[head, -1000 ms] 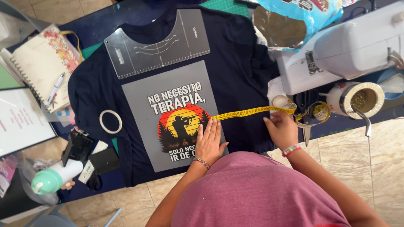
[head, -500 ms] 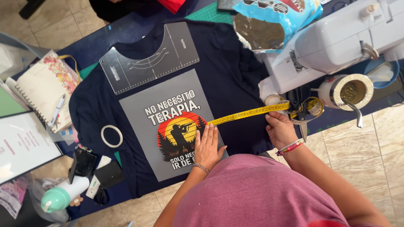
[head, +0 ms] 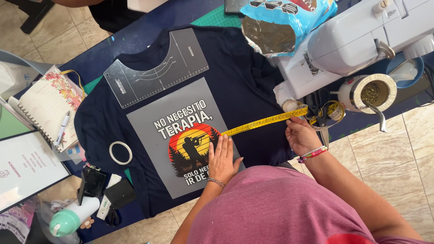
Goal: The person measures a dark blue t-shirt laid flat on a table using a yellow measuring tape. They measure the width across the chest and the length of the shirt. Another person is visible in the background handling a sheet of heart stickers.
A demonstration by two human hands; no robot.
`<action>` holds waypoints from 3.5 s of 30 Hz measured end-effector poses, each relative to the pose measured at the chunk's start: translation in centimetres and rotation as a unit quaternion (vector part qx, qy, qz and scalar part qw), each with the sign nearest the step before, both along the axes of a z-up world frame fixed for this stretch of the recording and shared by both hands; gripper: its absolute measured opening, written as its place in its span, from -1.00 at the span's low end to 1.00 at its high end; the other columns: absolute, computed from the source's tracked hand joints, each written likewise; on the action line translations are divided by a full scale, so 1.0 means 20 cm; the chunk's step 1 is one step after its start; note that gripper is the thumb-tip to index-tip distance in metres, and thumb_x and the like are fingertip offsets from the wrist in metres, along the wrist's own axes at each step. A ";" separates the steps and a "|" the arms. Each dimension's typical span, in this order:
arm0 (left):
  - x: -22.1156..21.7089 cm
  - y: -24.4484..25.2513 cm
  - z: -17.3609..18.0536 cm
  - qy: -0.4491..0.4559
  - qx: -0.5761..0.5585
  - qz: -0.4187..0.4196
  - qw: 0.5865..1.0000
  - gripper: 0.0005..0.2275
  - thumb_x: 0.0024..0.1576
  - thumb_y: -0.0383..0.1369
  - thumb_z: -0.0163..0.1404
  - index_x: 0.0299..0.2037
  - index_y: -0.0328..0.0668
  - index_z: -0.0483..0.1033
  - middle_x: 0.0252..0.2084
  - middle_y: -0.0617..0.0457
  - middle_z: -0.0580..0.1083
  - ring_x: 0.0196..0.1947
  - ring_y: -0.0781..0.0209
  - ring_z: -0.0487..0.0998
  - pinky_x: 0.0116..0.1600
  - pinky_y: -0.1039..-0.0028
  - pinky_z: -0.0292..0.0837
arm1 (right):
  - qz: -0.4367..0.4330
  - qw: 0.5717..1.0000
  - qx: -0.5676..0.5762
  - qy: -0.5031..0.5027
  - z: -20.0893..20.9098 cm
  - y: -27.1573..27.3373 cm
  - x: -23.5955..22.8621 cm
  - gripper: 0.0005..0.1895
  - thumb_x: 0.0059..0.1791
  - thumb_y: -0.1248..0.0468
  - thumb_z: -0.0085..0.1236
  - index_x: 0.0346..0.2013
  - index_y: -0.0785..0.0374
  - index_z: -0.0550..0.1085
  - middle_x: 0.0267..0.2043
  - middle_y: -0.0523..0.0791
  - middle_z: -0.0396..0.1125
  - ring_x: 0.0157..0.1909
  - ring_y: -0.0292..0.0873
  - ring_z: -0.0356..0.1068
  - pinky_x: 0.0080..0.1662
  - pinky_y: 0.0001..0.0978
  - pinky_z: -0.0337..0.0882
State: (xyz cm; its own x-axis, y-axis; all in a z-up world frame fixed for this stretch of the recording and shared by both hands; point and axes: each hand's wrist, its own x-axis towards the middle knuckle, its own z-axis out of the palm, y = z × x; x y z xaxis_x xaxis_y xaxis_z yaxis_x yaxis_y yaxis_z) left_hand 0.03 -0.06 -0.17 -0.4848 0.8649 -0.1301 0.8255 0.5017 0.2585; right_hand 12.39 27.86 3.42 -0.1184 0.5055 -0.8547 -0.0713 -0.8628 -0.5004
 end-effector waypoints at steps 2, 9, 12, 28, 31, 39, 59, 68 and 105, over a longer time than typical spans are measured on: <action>0.00 0.00 0.00 -0.001 0.001 0.000 1.000 -0.23 0.17 0.14 -0.08 0.47 -0.24 0.07 0.57 -0.12 0.01 0.58 0.03 -0.08 0.57 -0.09 -0.39 | -0.017 1.000 -0.007 0.009 -0.10 0.03 0.04 -0.78 -0.09 0.53 0.32 -0.35 0.16 0.50 -0.43 -0.23 0.32 -0.26 -0.29 0.44 -0.12 -0.54 0.52; 0.00 0.00 -0.01 -0.002 -0.002 0.002 1.000 -0.23 0.17 0.14 -0.09 0.47 -0.24 0.07 0.57 -0.13 0.00 0.58 0.02 -0.08 0.57 -0.10 -0.40 | -0.015 1.000 -0.002 0.015 -0.11 0.02 0.05 -0.82 -0.07 0.54 0.27 -0.27 0.23 0.57 -0.36 -0.19 0.36 -0.15 -0.31 0.44 -0.04 -0.53 0.51; 0.00 0.00 0.00 -0.003 0.002 0.001 1.000 -0.23 0.17 0.13 -0.08 0.46 -0.25 0.08 0.57 -0.14 0.01 0.58 0.02 -0.08 0.57 -0.09 -0.40 | -0.041 0.999 0.002 0.020 -0.16 0.03 0.07 -0.79 -0.08 0.57 0.26 -0.22 0.26 0.58 -0.32 -0.13 0.41 -0.15 -0.26 0.45 -0.04 -0.51 0.53; 0.00 0.00 -0.01 -0.002 0.011 -0.001 1.000 -0.23 0.15 0.11 -0.05 0.46 -0.25 0.08 0.57 -0.14 0.01 0.57 0.02 -0.07 0.57 -0.10 -0.37 | -0.009 0.999 0.040 0.013 -0.01 0.01 -0.02 -0.72 -0.09 0.49 0.34 -0.10 0.29 0.59 -0.33 -0.21 0.41 -0.22 -0.36 0.43 -0.01 -0.48 0.54; 0.00 0.00 -0.01 0.003 0.008 -0.001 1.000 -0.23 0.15 0.11 -0.05 0.46 -0.25 0.09 0.57 -0.14 0.01 0.57 0.02 -0.07 0.57 -0.10 -0.37 | -0.014 0.999 0.026 0.021 0.02 0.01 -0.05 -0.71 -0.09 0.47 0.31 -0.07 0.28 0.59 -0.36 -0.19 0.38 -0.26 -0.37 0.38 0.03 -0.44 0.58; 0.00 0.00 -0.01 0.008 0.017 -0.001 1.000 -0.22 0.15 0.12 -0.05 0.46 -0.25 0.09 0.57 -0.14 0.02 0.58 0.02 -0.06 0.57 -0.10 -0.37 | -0.006 0.994 0.094 -0.050 -0.10 0.00 -0.05 -0.76 -0.14 0.45 0.44 -0.36 0.19 0.49 -0.45 -0.26 0.30 -0.40 -0.33 0.42 -0.19 -0.53 0.60; 0.01 -0.01 -0.02 -0.011 0.008 0.004 1.000 -0.23 0.16 0.11 -0.07 0.47 -0.26 0.07 0.57 -0.15 0.00 0.58 0.01 -0.09 0.58 -0.09 -0.42 | 0.090 0.946 0.285 -0.128 -0.25 0.03 0.01 -0.57 -0.12 0.43 0.41 -0.32 0.11 0.24 -0.43 -0.19 0.37 -0.54 -0.36 0.33 -0.41 -0.64 0.40; 0.01 -0.01 -0.03 0.005 0.020 0.007 1.000 -0.22 0.14 0.12 -0.06 0.46 -0.25 0.09 0.56 -0.14 0.03 0.57 0.01 -0.05 0.58 -0.09 -0.38 | 0.040 0.957 0.264 -0.115 -0.23 0.05 -0.03 -0.47 -0.20 0.50 0.46 -0.30 0.09 0.22 -0.48 -0.24 0.32 -0.49 -0.35 0.34 -0.38 -0.63 0.39; 0.03 0.00 0.09 0.177 -0.043 0.035 0.983 -0.28 0.12 0.23 -0.08 0.44 0.06 0.30 0.54 0.18 0.16 0.47 0.17 0.23 0.45 0.13 -0.18 | 0.055 0.972 0.183 -0.139 -0.18 0.14 -0.04 -0.39 -0.18 0.53 0.45 -0.28 0.00 0.15 -0.37 -0.18 0.37 -0.54 -0.38 0.31 -0.56 -0.61 0.21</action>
State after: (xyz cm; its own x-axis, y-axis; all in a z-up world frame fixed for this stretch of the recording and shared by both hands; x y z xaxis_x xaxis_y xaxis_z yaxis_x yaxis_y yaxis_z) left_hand 0.71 -0.01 1.66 -0.5708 0.8210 -0.0131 0.8188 0.5679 -0.0837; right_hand 11.51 30.57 -0.16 0.0205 0.7792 -0.6264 0.1925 -0.6179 -0.7623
